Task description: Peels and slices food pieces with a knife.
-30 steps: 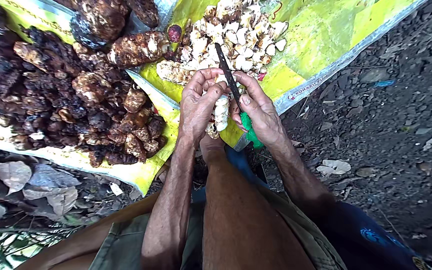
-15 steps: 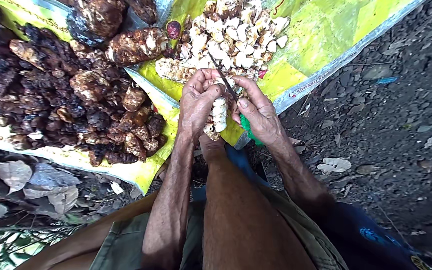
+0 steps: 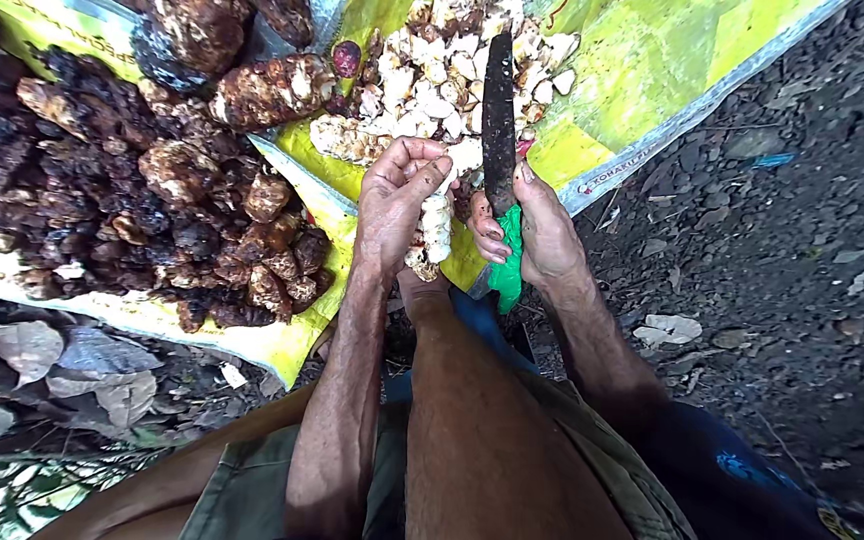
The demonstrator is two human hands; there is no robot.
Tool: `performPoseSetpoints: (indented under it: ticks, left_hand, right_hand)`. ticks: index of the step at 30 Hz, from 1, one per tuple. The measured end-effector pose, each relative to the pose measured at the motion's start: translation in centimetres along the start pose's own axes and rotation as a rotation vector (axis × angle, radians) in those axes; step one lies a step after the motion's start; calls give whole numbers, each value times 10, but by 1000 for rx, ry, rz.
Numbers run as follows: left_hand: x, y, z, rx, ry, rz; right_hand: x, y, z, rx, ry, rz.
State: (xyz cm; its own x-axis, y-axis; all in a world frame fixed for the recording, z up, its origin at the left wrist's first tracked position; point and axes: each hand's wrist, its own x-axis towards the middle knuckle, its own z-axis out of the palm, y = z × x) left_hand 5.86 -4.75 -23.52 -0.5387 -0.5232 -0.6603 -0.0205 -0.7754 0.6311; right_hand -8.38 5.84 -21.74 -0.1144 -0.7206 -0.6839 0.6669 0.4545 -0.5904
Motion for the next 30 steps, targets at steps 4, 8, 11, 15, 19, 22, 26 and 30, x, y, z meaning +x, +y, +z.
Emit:
performPoseSetpoints:
  ticks: [4, 8, 11, 15, 19, 22, 26, 30]
  left_hand:
    - [21, -3, -6, -71, -13, 32]
    - [23, -2, 1, -88, 5, 26]
    - [22, 1, 5, -149, -35, 27]
    - [23, 1, 2, -211, 4, 32]
    - [18, 10, 3, -99, 132, -41]
    - [25, 14, 7, -116, 103, -84]
    - [21, 27, 19, -189, 80, -134]
    - [37, 27, 20, -199, 97, -177]
  right_hand:
    - [-3, 2, 5, 71, 9, 44]
    - [-11, 2, 15, 120, 17, 102]
    - [-11, 1, 13, 259, -26, 119]
    - [-6, -6, 12, 333, 17, 88]
    - [-6, -19, 20, 31, 231, 2]
    - [-3, -29, 30, -138, 332, -35]
    - [11, -26, 10, -217, 209, -182]
    - [11, -26, 5, -221, 180, -202]
